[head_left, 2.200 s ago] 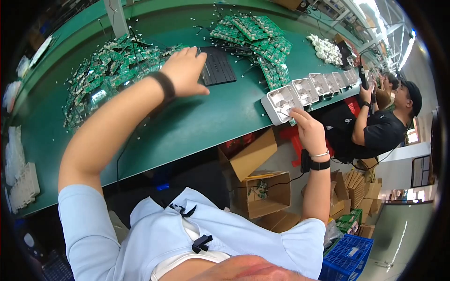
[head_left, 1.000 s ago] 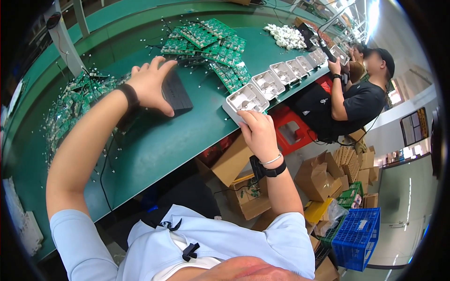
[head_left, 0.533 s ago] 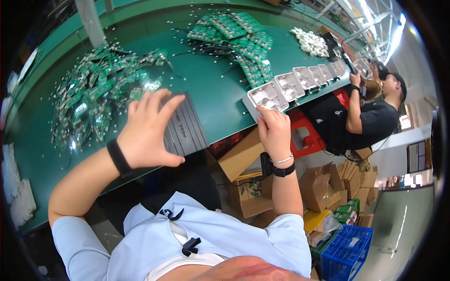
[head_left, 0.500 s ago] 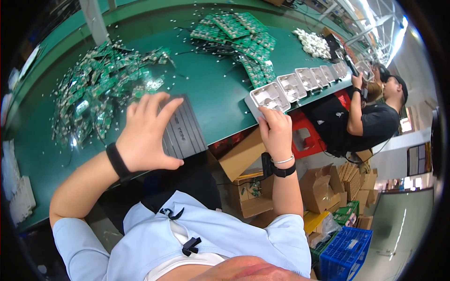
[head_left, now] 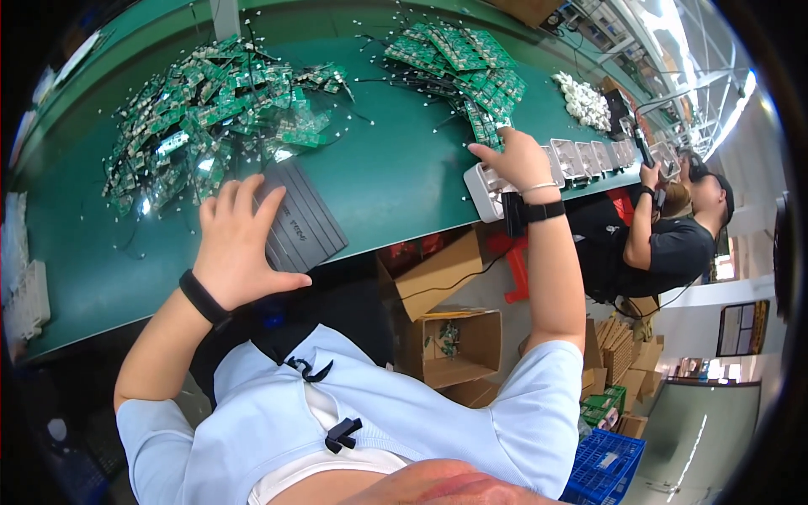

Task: Assembling PCB boards into plastic housing units on a production line.

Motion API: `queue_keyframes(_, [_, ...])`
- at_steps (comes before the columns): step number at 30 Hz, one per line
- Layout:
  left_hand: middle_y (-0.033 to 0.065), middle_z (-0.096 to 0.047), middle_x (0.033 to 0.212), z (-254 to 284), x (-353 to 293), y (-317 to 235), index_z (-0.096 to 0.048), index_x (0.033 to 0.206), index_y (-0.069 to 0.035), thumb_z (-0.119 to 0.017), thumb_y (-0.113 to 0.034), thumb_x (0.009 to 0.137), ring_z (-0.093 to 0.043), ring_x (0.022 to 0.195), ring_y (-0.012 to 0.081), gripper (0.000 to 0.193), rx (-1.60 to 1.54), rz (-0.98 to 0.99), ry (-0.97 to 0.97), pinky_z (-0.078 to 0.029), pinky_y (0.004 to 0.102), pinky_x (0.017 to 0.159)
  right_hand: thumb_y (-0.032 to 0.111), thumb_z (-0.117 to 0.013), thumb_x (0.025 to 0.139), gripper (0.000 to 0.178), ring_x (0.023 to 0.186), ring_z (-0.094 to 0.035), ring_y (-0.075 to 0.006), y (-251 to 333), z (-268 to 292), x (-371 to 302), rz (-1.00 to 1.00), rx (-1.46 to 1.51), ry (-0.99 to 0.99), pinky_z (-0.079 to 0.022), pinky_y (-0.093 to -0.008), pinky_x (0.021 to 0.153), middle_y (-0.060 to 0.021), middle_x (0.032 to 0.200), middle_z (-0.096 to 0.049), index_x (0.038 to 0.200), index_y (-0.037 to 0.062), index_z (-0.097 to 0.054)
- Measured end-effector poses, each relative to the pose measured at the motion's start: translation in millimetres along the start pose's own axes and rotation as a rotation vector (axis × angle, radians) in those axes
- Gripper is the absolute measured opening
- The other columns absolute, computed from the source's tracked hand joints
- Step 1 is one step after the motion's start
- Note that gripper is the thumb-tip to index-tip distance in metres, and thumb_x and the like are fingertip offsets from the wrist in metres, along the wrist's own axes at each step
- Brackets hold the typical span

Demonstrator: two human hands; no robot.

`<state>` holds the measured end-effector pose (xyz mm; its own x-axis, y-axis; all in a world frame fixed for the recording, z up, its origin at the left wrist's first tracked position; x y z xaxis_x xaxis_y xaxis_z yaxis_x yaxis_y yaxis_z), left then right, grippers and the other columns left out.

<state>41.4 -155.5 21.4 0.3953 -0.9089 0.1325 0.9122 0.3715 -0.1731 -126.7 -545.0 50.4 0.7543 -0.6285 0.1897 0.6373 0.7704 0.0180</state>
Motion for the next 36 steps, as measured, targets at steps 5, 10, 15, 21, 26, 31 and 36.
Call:
queue_keyframes(5, [0.0211, -0.043, 0.150, 2, -3, -1, -0.051, 0.146, -0.007, -0.088, -0.064, 0.055, -0.038, 0.140, 0.0422, 0.114, 0.029, 0.028, -0.003, -0.026, 0.0567, 0.113, 0.045, -0.080, 0.078, 0.050, 0.094, -0.073, -0.0380, 0, -9, 17, -0.043, -0.095, 0.155, -0.058, -0.0455, 0.084, -0.0216, 0.100, -0.075, 0.109, 0.0059, -0.076])
queue_keyframes(10, [0.0226, -0.044, 0.150, 2, -2, -1, -0.051, 0.146, -0.005, -0.087, -0.067, 0.057, -0.040, 0.139, 0.0432, 0.114, 0.051, 0.016, 0.037, -0.029, 0.0573, 0.112, 0.037, -0.076, 0.077, 0.033, 0.080, -0.072, -0.0385, 8, -4, 15, 0.015, -0.115, -0.033, -0.059, -0.0481, 0.074, -0.0183, 0.086, -0.074, 0.085, 0.0054, -0.072])
queue_keyframes(15, [0.0251, -0.045, 0.149, 1, -1, -4, -0.052, 0.144, -0.003, -0.086, -0.067, 0.061, -0.041, 0.137, 0.0455, 0.110, 0.077, -0.031, 0.004, -0.032, 0.0579, 0.110, 0.030, -0.071, 0.080, 0.025, 0.076, -0.072, -0.0373, 11, 5, 11, 0.060, -0.169, -0.172, -0.058, -0.0485, 0.069, -0.0165, 0.081, -0.073, 0.088, 0.0060, -0.070])
queue_keyframes(21, [0.0269, -0.043, 0.150, -2, -1, -2, -0.050, 0.146, -0.003, -0.085, -0.067, 0.063, -0.039, 0.139, 0.0477, 0.111, 0.071, -0.032, 0.025, -0.032, 0.0588, 0.112, 0.017, -0.065, 0.088, 0.012, 0.089, -0.071, -0.0321, 18, 19, 3, 0.199, -0.427, -0.254, -0.060, -0.0431, 0.069, -0.0116, 0.093, -0.071, 0.094, 0.0081, -0.070])
queue_keyframes(26, [0.0272, -0.041, 0.152, -4, -2, -3, -0.049, 0.148, -0.003, -0.084, -0.067, 0.065, -0.038, 0.140, 0.0485, 0.110, 0.087, -0.030, 0.038, -0.035, 0.0568, 0.112, 0.009, -0.059, 0.092, 0.021, 0.097, -0.068, -0.0301, 18, 37, 3, 0.183, -0.446, -0.304, -0.059, -0.0409, 0.074, -0.0073, 0.096, -0.069, 0.106, 0.0134, -0.072])
queue_keyframes(31, [0.0269, -0.042, 0.152, -4, -3, -2, -0.049, 0.148, -0.003, -0.083, -0.070, 0.066, -0.038, 0.140, 0.0486, 0.111, 0.099, -0.029, 0.051, -0.038, 0.0546, 0.109, 0.003, -0.060, 0.091, 0.025, 0.100, -0.066, -0.0315, 14, 52, 9, 0.268, -0.347, -0.401, -0.058, -0.0431, 0.079, -0.0100, 0.101, -0.069, 0.112, 0.0100, -0.072])
queue_keyframes(36, [0.0263, -0.043, 0.151, 1, 0, -3, -0.050, 0.147, -0.003, -0.081, -0.073, 0.065, -0.040, 0.138, 0.0483, 0.113, 0.128, -0.015, 0.087, -0.040, 0.0531, 0.107, 0.006, -0.072, 0.085, 0.030, 0.099, -0.067, -0.0355, 15, 52, 7, 0.359, -0.011, -0.282, -0.056, -0.0438, 0.084, -0.0154, 0.104, -0.071, 0.115, 0.0052, -0.070])
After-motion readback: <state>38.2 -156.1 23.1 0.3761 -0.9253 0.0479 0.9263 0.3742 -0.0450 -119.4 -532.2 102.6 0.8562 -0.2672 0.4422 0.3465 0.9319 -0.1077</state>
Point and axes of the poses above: each hand's wrist, its own x-axis towards the middle knuckle, its own z-axis out of the back of the hand, y = z × x, the point moved 6 cm from there along x, towards the middle knuckle
